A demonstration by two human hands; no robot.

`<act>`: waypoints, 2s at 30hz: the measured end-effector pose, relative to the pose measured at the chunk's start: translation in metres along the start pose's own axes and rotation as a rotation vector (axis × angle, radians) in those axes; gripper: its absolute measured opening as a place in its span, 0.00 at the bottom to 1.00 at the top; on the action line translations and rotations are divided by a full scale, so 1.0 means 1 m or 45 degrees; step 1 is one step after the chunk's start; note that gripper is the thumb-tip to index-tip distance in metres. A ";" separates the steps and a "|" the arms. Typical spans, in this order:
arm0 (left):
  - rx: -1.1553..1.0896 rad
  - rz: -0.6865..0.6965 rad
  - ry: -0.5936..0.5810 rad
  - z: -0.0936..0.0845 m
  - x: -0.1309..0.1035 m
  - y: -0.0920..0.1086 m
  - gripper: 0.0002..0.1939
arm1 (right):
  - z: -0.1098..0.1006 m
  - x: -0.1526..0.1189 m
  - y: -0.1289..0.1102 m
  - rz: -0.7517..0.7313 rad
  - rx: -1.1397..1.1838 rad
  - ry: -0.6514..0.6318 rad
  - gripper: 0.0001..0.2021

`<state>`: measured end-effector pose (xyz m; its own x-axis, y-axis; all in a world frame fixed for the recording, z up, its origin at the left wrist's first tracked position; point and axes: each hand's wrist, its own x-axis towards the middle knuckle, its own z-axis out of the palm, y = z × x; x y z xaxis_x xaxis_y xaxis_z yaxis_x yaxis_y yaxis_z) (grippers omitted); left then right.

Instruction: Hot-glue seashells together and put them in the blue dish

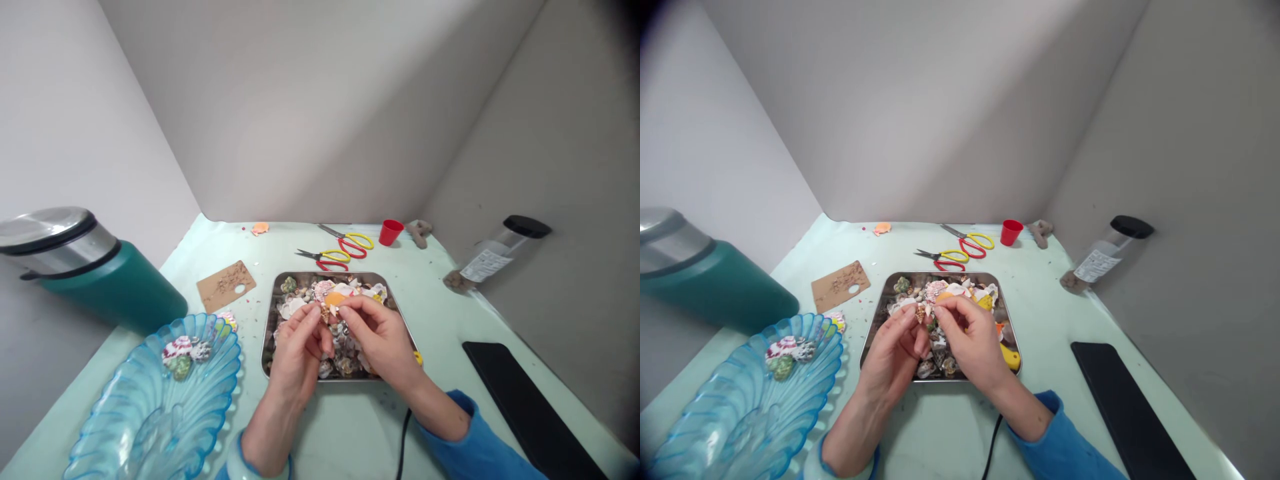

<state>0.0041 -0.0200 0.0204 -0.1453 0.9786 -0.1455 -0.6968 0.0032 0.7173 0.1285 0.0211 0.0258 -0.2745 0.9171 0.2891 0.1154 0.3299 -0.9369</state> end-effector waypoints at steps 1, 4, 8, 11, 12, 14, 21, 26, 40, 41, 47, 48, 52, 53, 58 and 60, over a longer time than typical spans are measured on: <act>0.002 -0.001 0.006 0.000 0.000 0.000 0.12 | 0.000 0.000 0.000 0.028 0.024 -0.002 0.09; 0.028 0.002 0.006 0.000 0.001 -0.001 0.14 | 0.001 0.000 0.000 0.110 0.076 -0.004 0.10; 0.041 0.015 0.011 -0.001 0.002 -0.002 0.14 | 0.001 0.001 -0.001 0.178 0.116 -0.006 0.10; 0.055 0.033 0.028 -0.001 0.002 -0.003 0.14 | 0.002 0.002 0.000 0.202 0.133 -0.004 0.10; 0.066 0.037 0.039 -0.002 0.002 -0.003 0.14 | 0.002 0.002 0.000 0.206 0.138 0.000 0.10; 0.091 0.039 0.060 -0.002 0.002 -0.003 0.15 | 0.003 0.002 0.000 0.210 0.146 0.005 0.10; 0.109 0.017 0.061 -0.001 0.002 -0.003 0.18 | 0.003 0.001 -0.002 0.294 0.198 0.013 0.12; 0.115 0.026 0.056 -0.001 0.001 -0.003 0.18 | 0.002 0.002 -0.002 0.337 0.234 0.013 0.13; 0.596 0.352 0.088 0.001 -0.003 -0.001 0.15 | 0.002 0.003 -0.005 0.527 0.422 0.003 0.15; 0.620 0.367 0.100 0.001 -0.003 -0.001 0.14 | 0.001 0.003 -0.006 0.520 0.404 0.001 0.15; 0.682 0.328 0.157 -0.003 0.001 -0.003 0.12 | 0.000 0.002 -0.007 0.406 0.251 -0.040 0.14; 0.675 0.313 0.171 -0.004 0.002 -0.003 0.13 | 0.000 0.001 -0.006 0.383 0.225 -0.040 0.14; 0.604 0.276 0.206 -0.003 0.001 -0.001 0.14 | 0.000 0.000 0.001 0.196 0.087 0.030 0.10; 0.580 0.269 0.205 -0.003 0.001 -0.001 0.14 | 0.000 0.000 0.002 0.142 0.060 0.043 0.09; 0.473 0.239 0.186 -0.003 0.003 -0.001 0.14 | 0.001 -0.003 0.005 -0.030 -0.067 0.045 0.06; 0.450 0.228 0.174 -0.005 0.004 -0.002 0.14 | 0.001 -0.004 0.005 -0.056 -0.107 0.047 0.06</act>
<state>0.0021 -0.0174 0.0151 -0.3509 0.9339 -0.0690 -0.3713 -0.0711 0.9258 0.1293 0.0194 0.0197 -0.2460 0.9084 0.3382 0.1844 0.3864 -0.9037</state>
